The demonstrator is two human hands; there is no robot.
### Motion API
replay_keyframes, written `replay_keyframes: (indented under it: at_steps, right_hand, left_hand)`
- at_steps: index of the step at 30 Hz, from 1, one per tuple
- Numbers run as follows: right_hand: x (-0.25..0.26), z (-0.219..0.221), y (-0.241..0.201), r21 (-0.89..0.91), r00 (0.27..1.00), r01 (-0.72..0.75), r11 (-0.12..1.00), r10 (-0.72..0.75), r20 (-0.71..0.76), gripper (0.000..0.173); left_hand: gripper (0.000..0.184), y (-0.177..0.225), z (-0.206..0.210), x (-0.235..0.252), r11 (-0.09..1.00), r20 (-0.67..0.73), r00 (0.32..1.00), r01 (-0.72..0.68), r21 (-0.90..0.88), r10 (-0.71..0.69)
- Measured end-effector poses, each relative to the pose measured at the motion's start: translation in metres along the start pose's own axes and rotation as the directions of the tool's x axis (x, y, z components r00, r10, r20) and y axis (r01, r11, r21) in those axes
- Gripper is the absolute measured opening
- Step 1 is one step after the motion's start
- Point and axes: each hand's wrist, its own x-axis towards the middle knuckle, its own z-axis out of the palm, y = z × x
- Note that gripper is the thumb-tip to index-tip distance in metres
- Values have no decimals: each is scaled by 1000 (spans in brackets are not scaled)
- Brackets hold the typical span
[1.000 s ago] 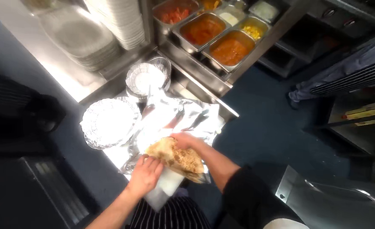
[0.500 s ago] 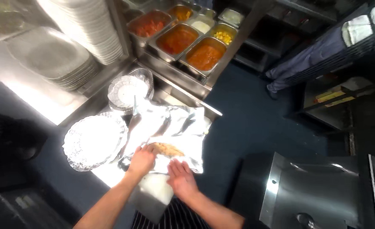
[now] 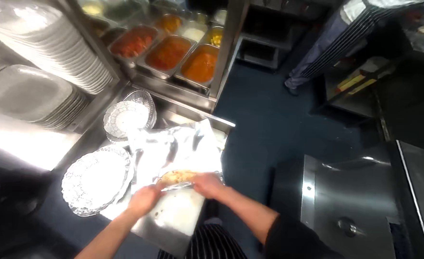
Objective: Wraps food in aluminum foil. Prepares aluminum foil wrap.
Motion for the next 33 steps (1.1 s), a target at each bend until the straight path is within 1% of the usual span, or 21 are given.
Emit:
replay_keyframes:
  at_steps: [2,4,6,7,9,11,12,13,14,15,17,18,20,22,23,25,27,28,29,31,33]
  right_hand:
    - [22,-31,9,28,988,49,998,-52,142,35]
    - [47,-45,13,-26,968,95,995,-86,235,32]
    - [63,-47,13,-75,956,99,992,-74,283,28]
    - [68,-45,12,-92,955,90,992,-60,289,27]
    - [68,-43,11,-138,960,70,988,-29,278,29]
    - [56,-31,14,-296,986,138,945,-104,128,30]
    - [45,-17,19,-389,974,190,901,-221,-38,29]
    - [38,2,27,-505,886,237,830,-398,-238,27]
    - [33,18,33,-578,796,246,778,-502,-338,29]
    - [27,31,36,-562,792,252,788,-502,-348,39]
    - [23,51,49,-413,888,225,882,-361,-287,64]
    - [25,57,55,-375,896,213,903,-333,-294,69]
    - [31,54,60,-329,899,226,917,-326,-292,64]
    - [27,46,59,-273,910,235,933,-310,-275,49]
    - [26,36,57,-260,909,239,936,-309,-278,43]
    - [17,11,44,-173,966,206,963,-229,-122,42]
    - [27,-25,30,-148,982,167,975,-152,109,48]
    - [37,-36,25,-184,979,157,970,-129,156,47]
    - [46,-40,22,-225,982,150,963,-118,149,42]
    - [64,-35,17,-308,981,191,932,-195,16,33]
    - [66,-15,16,-298,943,291,909,-324,-68,37]
  left_hand:
    - [46,-9,-21,17,976,127,990,81,-201,-56]
    - [45,-12,-26,33,964,145,986,120,-237,-87]
    - [40,3,-22,38,989,83,992,99,-108,-91]
    - [39,17,-14,34,999,-12,999,44,31,-43]
    - [41,31,22,24,963,-257,954,-89,253,155]
    - [46,32,61,21,949,-380,896,-120,290,230]
    - [48,30,73,21,957,-390,895,-114,267,215]
    - [48,27,79,23,962,-405,891,-109,251,207]
    - [45,24,80,26,965,-419,885,-111,237,204]
    - [42,22,78,28,970,-420,885,-117,214,199]
    - [43,19,70,29,980,-375,910,-129,154,179]
    - [44,17,65,30,981,-342,923,-139,136,178]
    - [41,6,56,33,967,-357,902,-195,164,243]
    - [38,2,55,29,942,-382,864,-267,205,328]
    - [37,5,47,26,947,-371,873,-264,183,316]
    - [42,18,27,13,986,-180,971,-163,-27,155]
    - [47,18,5,18,980,31,999,-34,-199,41]
    - [48,16,1,24,978,42,999,-10,-207,19]
    - [46,13,4,32,986,-22,1000,-19,-165,16]
    - [39,7,11,50,1000,-230,973,-9,-4,8]
    - [38,10,24,53,995,-387,920,-20,100,57]
